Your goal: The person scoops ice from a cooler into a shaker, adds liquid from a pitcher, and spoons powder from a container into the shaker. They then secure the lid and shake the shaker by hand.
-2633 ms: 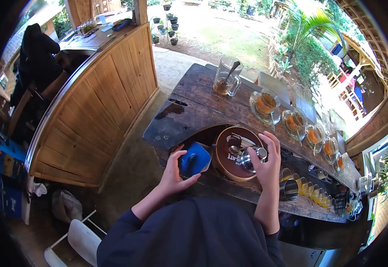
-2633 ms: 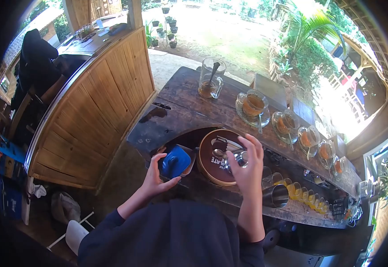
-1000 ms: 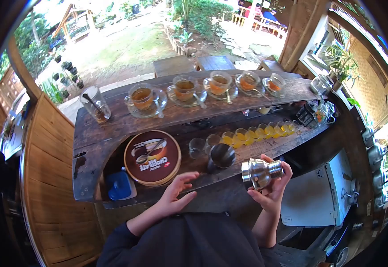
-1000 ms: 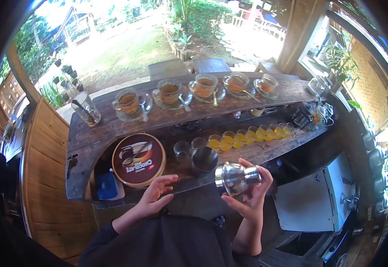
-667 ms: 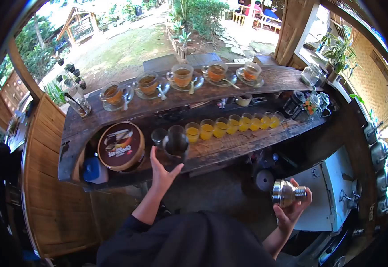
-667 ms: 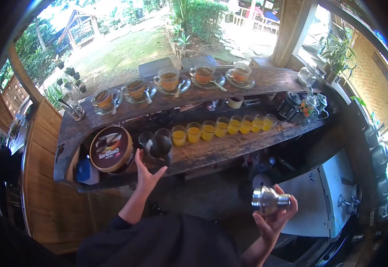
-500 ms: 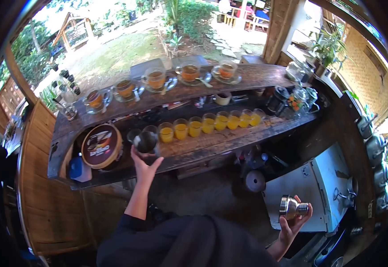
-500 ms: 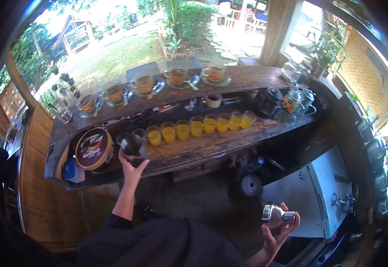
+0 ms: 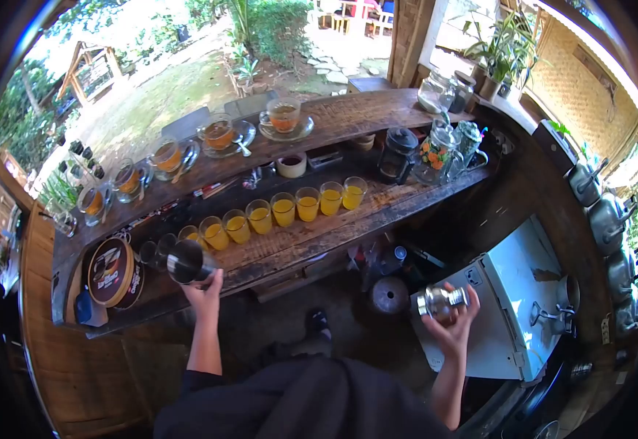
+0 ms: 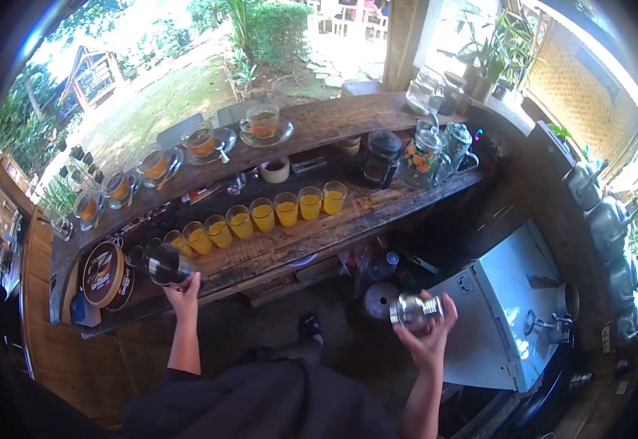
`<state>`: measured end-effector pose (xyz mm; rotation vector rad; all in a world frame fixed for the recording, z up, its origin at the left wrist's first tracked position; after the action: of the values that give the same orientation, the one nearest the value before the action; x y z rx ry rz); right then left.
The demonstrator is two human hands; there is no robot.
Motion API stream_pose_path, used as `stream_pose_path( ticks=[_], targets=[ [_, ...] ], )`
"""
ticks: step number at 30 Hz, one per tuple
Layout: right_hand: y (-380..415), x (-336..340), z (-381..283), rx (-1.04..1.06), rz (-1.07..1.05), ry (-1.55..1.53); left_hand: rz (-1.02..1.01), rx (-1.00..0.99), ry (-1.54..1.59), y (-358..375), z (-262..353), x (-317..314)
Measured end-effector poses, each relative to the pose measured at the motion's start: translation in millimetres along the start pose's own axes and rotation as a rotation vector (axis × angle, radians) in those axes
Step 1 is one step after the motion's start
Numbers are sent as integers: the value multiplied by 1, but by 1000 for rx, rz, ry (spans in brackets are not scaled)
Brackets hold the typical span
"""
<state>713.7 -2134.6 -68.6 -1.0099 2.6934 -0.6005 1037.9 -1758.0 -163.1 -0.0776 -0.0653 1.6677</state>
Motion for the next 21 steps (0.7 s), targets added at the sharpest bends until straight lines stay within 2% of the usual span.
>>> stream_pose_path(
  ticks=[3, 5, 7, 8, 9, 11, 12, 14, 15, 19, 21],
  targets=[
    [-62, -13, 47, -67, -91, 174, -262, 136, 44, 24, 19, -71],
    [-101, -14, 92, 23, -182, 296, -421, 13, 180, 31, 9, -126],
    [-138, -19, 127, 48, -193, 419, -599, -77, 103, 37, 18, -180],
    [-156, -22, 139, 51, -180, 460, -690, -68, 110, 41, 27, -207],
    [-174, -24, 152, 51, -173, 503, -690, -65, 132, 44, 35, -231],
    [-205, -26, 176, 114, -185, 586, -874, 134, 228, 51, 40, -281],
    [-218, -27, 184, 126, -197, 646, -865, 149, 235, 51, 40, -304],
    [-237, -27, 202, 135, -217, 631, -1002, 177, 215, 46, 41, -343],
    [-244, -28, 207, 157, -226, 622, -990, 194, 207, 44, 39, -355],
    [-259, -26, 238, 140, -278, 601, -961, 91, 81, 41, 39, -392],
    [-261, -23, 253, 132, -281, 567, -909, -54, -49, 40, 38, -403]
  ],
)
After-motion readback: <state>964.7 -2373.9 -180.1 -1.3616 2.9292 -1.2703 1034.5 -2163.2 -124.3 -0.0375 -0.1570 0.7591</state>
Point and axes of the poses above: each hand's wrist, its own y-axis away from the middle knuckle, its own x-axis out of the back of the hand, z = x × y, the point moved 3 cm from there along -y, towards the middle knuckle, and after that the axes turned 14 degrees about x, right-handed, at the moved point
